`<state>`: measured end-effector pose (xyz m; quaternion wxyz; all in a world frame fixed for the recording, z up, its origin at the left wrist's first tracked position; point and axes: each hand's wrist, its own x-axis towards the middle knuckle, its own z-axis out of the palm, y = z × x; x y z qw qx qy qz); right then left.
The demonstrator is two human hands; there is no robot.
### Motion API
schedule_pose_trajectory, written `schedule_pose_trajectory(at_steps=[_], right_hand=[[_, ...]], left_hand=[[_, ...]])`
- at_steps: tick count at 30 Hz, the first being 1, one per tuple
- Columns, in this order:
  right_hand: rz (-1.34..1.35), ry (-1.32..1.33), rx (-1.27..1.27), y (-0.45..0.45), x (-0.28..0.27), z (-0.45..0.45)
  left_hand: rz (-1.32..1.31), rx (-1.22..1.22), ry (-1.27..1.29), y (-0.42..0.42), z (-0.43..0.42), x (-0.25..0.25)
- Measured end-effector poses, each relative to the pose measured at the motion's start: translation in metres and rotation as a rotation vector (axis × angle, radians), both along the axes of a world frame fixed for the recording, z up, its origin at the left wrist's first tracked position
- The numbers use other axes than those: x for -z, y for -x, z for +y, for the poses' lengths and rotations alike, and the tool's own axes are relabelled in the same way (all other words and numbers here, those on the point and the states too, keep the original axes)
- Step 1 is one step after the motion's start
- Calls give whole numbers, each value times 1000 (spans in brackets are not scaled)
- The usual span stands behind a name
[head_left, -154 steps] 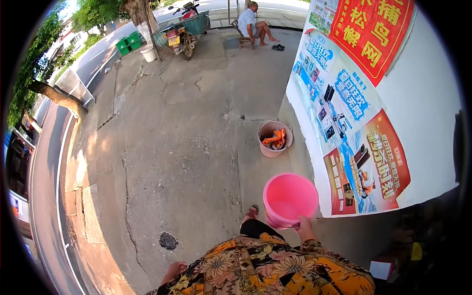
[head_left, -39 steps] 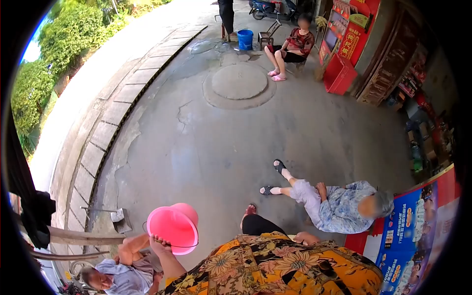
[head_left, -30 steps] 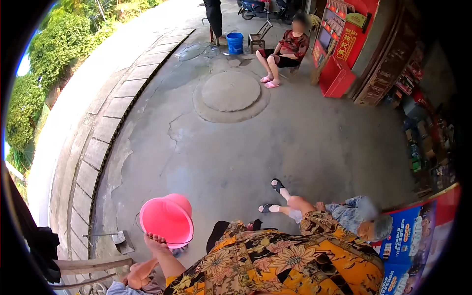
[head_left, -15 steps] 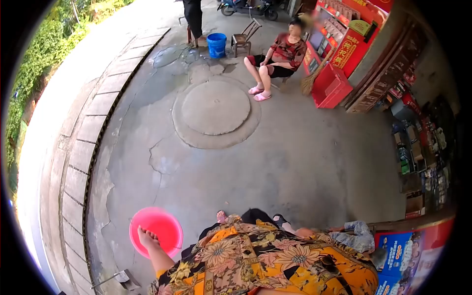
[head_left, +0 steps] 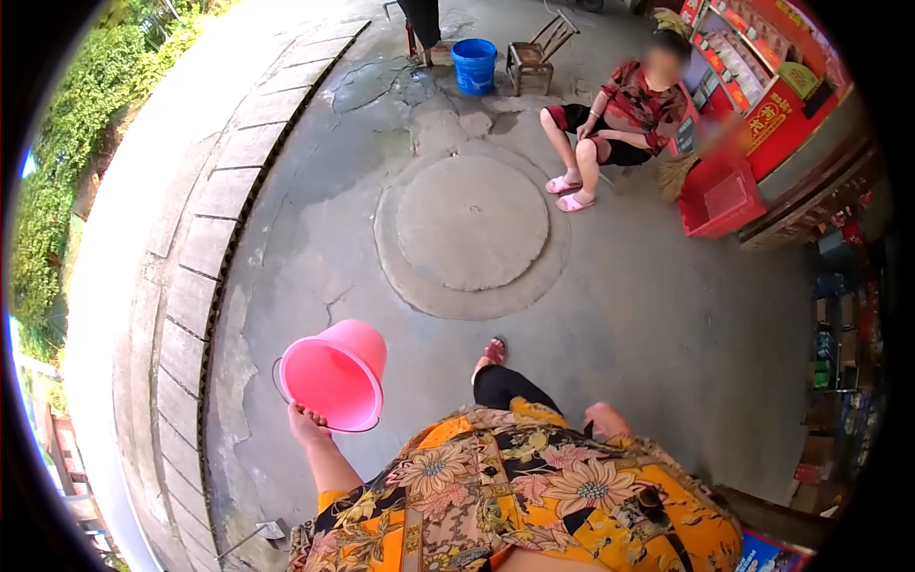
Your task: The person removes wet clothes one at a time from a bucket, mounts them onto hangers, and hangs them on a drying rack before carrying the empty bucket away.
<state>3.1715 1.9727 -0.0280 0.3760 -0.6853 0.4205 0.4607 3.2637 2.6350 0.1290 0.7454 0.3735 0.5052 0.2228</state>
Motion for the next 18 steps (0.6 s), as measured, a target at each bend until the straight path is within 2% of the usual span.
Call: schedule_pose_trajectory(at_steps=[2,4,6,7,8,10,12,14,16,17,18], right_hand=[[-91,11,-60,-77,-14,-8],[-39,53,-335,-180,-41,-11],[-193,-7,-408,-262,31,-51],[-373,84,-416,-296,15,-45],[-560,175,-418,-335,-12,-28],[-616,-13,-146,-404,-69,9],[-619,-112,-85,-454,-85,34],[-607,-212,-21,-487,-82,54],[-500,-227,-149,-507,-71,67],[-491,-221,-149,-513,-54,66],[-473,-169,-346,-510,-13,59]], left_hand=[[0,-7,-29,-31,3,-16],[-51,39,7,-68,-9,-31],[-44,40,0,-102,-27,-44],[9,28,-50,-118,-35,-46],[54,17,-103,-138,-40,-46],[52,30,-99,-170,-41,-36],[72,48,-89,-209,-43,-28],[130,55,-97,-249,-41,-24],[151,54,-80,-290,-31,-12],[165,49,-63,-312,-27,-5],[173,50,-55,-332,-26,0]])
